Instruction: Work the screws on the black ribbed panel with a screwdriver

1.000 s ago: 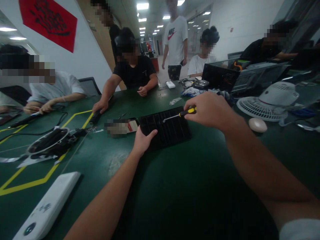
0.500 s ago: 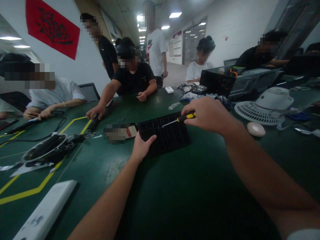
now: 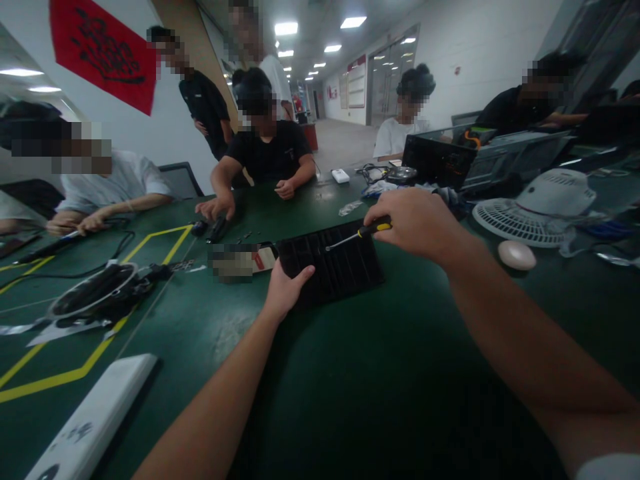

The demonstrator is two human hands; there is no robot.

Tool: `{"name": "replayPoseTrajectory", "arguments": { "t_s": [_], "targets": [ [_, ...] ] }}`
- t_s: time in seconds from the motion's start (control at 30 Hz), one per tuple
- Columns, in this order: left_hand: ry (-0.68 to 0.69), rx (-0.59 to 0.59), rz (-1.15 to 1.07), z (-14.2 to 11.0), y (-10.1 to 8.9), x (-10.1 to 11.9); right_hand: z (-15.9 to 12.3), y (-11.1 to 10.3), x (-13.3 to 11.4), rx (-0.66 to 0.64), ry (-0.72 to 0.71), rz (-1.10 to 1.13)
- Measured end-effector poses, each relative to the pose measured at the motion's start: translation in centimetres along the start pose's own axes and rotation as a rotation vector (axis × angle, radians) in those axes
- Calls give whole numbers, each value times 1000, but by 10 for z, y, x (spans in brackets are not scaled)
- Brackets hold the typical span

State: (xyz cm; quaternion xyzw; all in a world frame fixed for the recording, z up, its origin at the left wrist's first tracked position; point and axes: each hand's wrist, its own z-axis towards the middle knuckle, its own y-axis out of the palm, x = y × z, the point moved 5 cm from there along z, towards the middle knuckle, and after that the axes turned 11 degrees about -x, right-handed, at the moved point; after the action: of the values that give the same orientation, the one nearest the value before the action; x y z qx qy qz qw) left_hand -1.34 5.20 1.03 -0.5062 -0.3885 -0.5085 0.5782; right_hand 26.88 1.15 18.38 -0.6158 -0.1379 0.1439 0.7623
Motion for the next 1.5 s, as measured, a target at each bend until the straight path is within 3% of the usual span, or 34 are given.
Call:
{"name": "replayPoseTrajectory", "arguments": {
  "t_s": [0.6,1.1,1.3,1.5],
  "targets": [
    [-16,9,-6,0,1,0,-6,-2,-10,-65,79,33],
    [5,11,7,-1,1,2,-6,10,-6,-256,178,34],
    [3,-2,-12,-2,3,1,-6,2,6,-134,71,101],
    [0,6,4,-1,2,1,-10,-10,12,-55,148,76]
  ]
}}
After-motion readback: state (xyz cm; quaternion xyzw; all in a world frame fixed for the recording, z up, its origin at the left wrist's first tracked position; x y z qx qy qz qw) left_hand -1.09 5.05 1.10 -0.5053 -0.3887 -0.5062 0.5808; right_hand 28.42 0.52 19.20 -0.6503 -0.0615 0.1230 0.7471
